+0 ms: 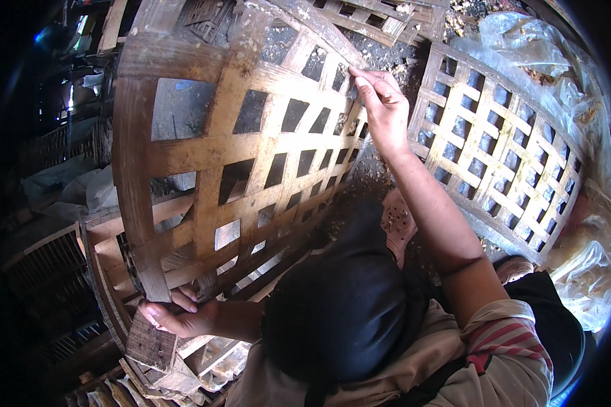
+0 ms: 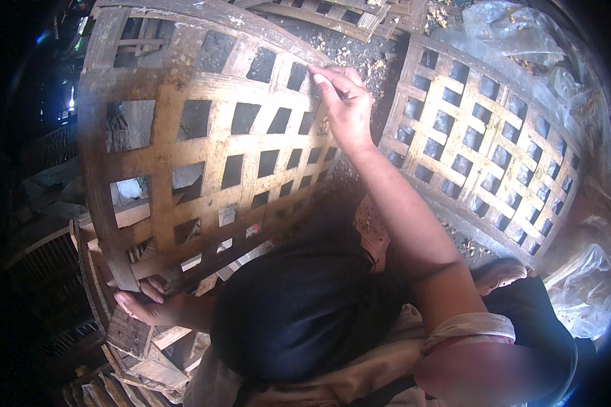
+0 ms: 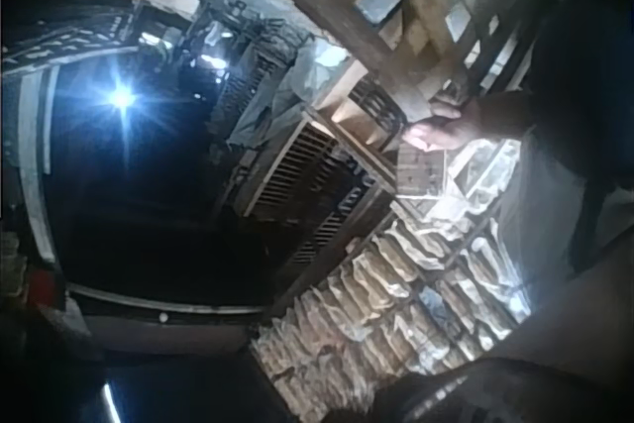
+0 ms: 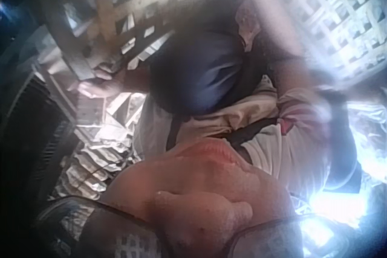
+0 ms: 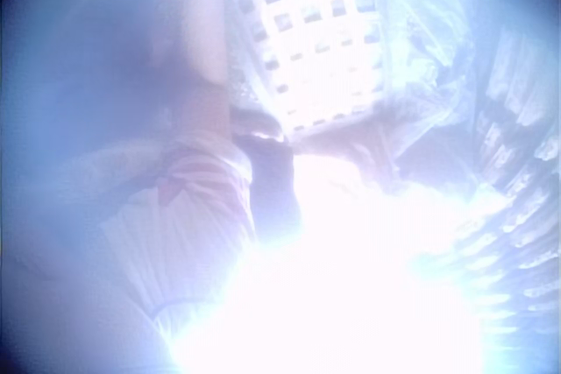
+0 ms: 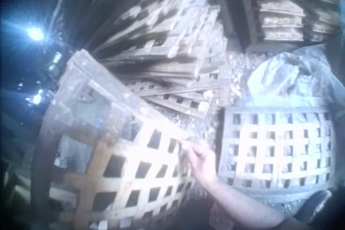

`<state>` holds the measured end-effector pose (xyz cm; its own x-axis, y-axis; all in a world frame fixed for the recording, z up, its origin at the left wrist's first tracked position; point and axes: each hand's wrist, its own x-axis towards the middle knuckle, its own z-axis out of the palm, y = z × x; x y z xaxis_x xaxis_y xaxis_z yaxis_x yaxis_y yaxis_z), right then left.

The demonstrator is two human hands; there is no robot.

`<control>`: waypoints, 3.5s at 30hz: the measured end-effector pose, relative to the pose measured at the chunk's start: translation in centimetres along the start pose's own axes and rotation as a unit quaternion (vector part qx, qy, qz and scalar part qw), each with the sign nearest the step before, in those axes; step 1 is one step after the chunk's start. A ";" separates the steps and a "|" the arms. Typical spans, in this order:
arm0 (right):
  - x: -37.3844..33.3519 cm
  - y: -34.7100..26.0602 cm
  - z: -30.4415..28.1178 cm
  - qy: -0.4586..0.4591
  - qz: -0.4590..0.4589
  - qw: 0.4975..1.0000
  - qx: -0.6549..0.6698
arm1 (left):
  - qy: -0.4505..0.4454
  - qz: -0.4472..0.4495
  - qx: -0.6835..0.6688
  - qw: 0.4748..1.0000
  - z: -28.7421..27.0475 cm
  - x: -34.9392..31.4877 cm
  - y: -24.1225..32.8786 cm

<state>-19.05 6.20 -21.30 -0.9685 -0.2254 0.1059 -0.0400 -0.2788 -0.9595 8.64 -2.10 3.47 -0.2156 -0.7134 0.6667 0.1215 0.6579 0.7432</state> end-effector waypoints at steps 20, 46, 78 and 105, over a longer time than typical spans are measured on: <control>0.2 -0.3 -0.3 0.025 -0.074 0.988 -0.136 | 0.085 -0.015 0.015 0.996 -0.4 0.5 -0.8; -0.7 0.0 -0.7 -0.087 -0.181 0.961 -0.190 | 0.148 -0.004 0.044 0.988 0.7 0.7 -0.8; -2.1 2.1 -0.3 -0.013 0.059 0.993 -0.103 | 0.106 -0.020 0.021 0.994 -0.5 0.9 -0.9; -4.4 8.8 -2.2 -0.040 0.176 0.947 -0.266 | 0.066 -0.026 0.023 0.997 -0.9 1.1 -1.4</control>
<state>-15.66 6.83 -30.82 -0.9238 -0.2928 -0.2466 0.1436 0.3319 -0.9323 9.10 -3.98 3.22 -0.0901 -0.7711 0.6304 0.0688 0.6266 0.7763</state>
